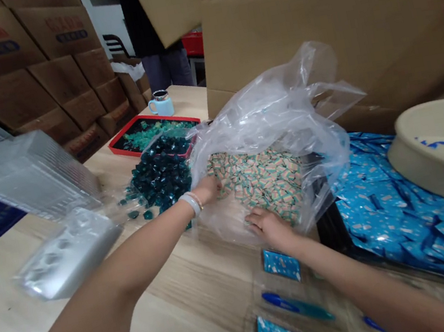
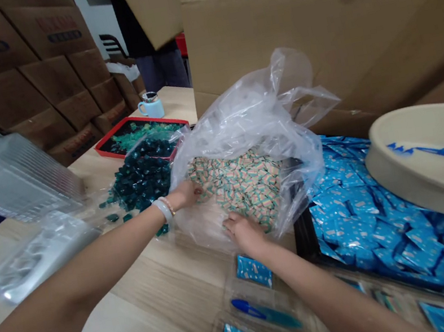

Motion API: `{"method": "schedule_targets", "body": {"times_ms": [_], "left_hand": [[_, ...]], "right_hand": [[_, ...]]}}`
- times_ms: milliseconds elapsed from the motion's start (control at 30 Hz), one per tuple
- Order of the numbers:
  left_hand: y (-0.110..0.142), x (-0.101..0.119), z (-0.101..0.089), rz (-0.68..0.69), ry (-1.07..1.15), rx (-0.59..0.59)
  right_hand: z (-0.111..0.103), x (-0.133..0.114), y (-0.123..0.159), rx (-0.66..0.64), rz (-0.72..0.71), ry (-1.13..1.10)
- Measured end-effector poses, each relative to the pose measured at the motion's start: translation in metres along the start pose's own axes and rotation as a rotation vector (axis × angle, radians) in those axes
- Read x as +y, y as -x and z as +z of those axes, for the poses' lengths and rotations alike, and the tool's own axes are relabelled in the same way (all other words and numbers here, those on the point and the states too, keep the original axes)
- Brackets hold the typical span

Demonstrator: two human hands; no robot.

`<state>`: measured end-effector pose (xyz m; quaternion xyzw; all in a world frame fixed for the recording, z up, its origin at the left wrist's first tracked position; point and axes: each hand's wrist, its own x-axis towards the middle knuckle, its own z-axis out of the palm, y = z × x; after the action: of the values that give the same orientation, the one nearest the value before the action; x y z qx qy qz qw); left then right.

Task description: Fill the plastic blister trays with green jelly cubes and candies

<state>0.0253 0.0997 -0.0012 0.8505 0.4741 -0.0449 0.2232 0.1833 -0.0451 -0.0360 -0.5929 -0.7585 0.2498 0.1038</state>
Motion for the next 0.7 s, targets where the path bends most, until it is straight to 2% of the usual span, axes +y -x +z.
{"method": "schedule_targets", "body": {"times_ms": [100, 267, 533, 600, 700], "left_hand": [[-0.003, -0.003, 0.008, -0.040, -0.022, 0.018], [0.012, -0.001, 0.019, -0.009, -0.019, 0.078], [0.044, -0.001, 0.021, 0.229, 0.044, 0.162], [0.045, -0.003, 0.020, 0.255, 0.099, 0.197], [0.043, -0.005, 0.019, 0.214, 0.218, 0.257]], "right_hand": [[-0.001, -0.003, 0.003, 0.002, -0.013, 0.022], [-0.006, -0.003, 0.001, 0.064, -0.055, -0.007], [-0.013, 0.006, -0.043, 0.135, -0.208, -0.094], [-0.009, 0.006, -0.051, 0.131, -0.260, -0.127], [-0.005, 0.004, -0.055, 0.138, -0.320, -0.153]]}}
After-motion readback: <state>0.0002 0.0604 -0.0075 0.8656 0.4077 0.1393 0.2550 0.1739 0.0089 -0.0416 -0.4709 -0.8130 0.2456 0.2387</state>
